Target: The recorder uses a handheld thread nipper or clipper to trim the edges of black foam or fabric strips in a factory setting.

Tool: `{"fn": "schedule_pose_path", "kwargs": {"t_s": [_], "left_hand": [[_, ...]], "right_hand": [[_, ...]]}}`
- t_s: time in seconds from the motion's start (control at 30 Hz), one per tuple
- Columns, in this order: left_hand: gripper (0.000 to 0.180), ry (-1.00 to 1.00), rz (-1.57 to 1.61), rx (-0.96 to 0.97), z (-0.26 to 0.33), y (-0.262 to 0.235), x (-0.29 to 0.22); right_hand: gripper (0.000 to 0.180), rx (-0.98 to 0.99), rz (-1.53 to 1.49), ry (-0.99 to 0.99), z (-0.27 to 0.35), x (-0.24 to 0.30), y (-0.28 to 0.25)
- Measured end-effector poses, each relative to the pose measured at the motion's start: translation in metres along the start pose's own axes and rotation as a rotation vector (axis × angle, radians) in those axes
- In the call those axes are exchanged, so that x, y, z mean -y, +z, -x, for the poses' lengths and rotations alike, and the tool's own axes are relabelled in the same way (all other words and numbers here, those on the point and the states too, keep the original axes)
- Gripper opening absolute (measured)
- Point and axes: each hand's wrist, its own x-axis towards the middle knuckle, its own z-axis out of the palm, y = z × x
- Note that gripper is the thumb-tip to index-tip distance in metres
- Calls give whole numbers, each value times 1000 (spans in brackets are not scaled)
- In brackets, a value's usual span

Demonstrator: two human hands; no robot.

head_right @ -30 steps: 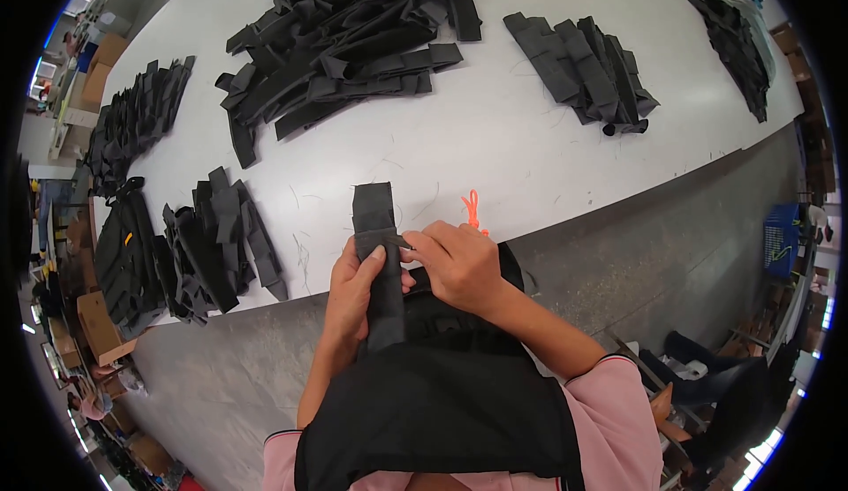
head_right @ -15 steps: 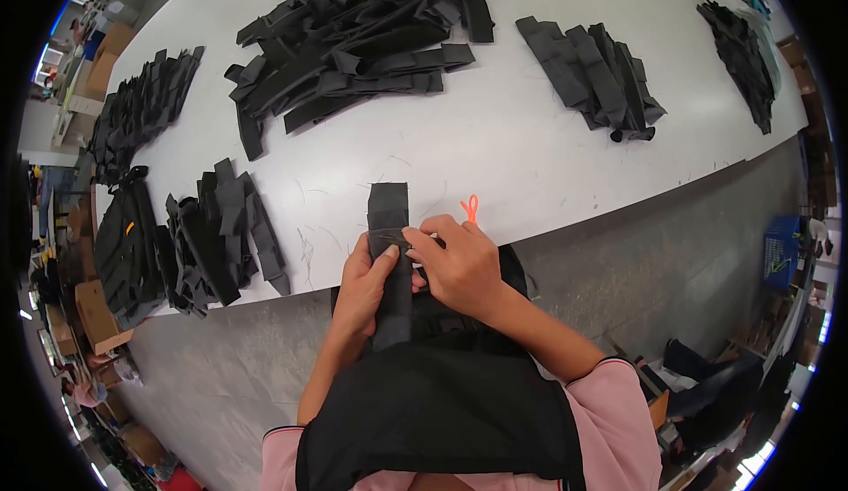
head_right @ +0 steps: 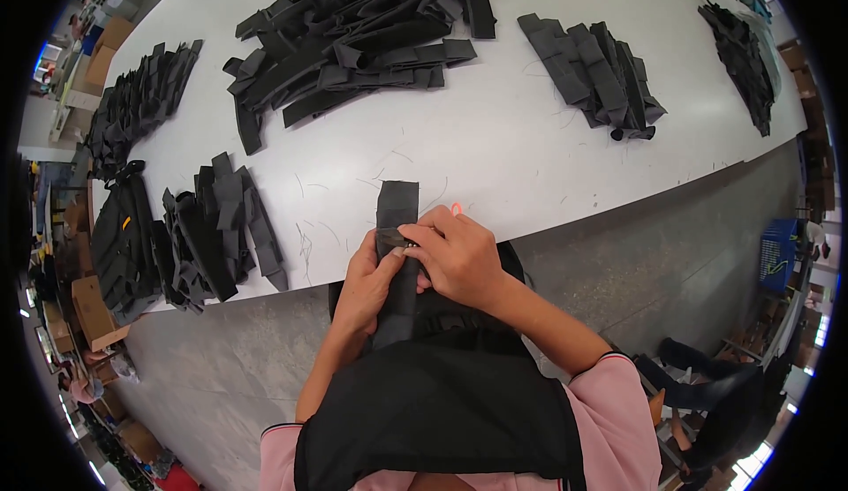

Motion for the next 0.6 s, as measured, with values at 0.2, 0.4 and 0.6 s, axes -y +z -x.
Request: {"fn": "schedule_pose_path", "kwargs": {"t_s": [0.2,0.4,0.6], "left_hand": [[21,11,-19,-13,0,0,2],[20,13,-23,-9,1,1,4],[20,-3,-35,-6,2,2,2]], "right_hand": [[25,-6,89,19,3,5,0],[26,-17,126,-14,5,7,0],[26,-31,152,-31,8,6,0]]}}
